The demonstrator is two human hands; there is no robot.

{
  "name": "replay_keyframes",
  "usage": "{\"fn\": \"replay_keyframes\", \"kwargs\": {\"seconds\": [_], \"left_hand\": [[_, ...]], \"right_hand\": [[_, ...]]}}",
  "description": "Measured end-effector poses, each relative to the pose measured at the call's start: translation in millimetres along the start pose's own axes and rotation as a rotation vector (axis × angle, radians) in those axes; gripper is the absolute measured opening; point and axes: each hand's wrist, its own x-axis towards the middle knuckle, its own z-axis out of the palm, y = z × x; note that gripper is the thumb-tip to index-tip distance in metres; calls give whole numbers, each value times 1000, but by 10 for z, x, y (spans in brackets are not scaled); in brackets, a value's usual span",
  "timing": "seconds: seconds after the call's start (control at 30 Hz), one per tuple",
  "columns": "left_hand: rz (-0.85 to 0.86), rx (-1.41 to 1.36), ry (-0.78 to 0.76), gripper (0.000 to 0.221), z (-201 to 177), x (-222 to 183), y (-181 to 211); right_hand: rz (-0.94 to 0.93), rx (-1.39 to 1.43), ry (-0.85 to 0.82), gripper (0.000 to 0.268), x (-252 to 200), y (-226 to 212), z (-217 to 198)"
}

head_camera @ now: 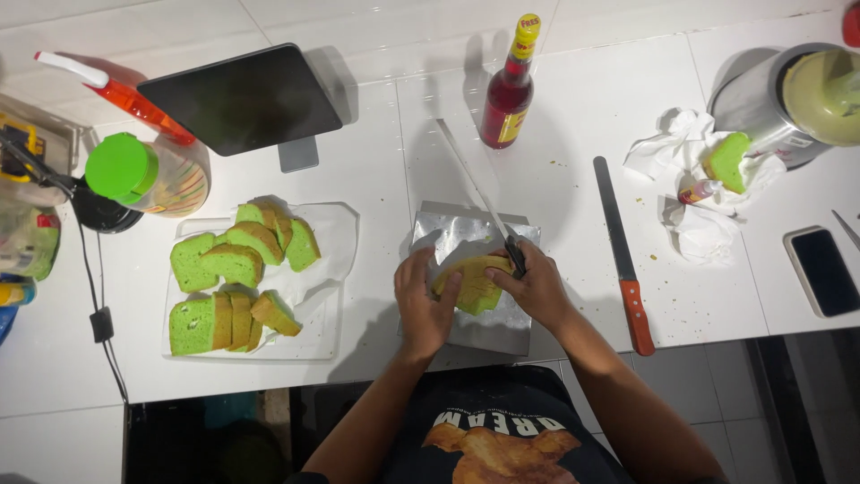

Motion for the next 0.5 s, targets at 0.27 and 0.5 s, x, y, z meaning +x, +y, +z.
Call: {"fn": "replay_keyframes", "kwargs": {"seconds": [0.27, 0.5], "left_hand": [[519, 308, -583, 50, 58, 420, -21], [239, 373, -738, 70, 96, 683, 178]], "right_hand": [[-66, -104, 414, 21, -446, -225, -93], [158, 3, 454, 24, -1420, -107, 156]]}}
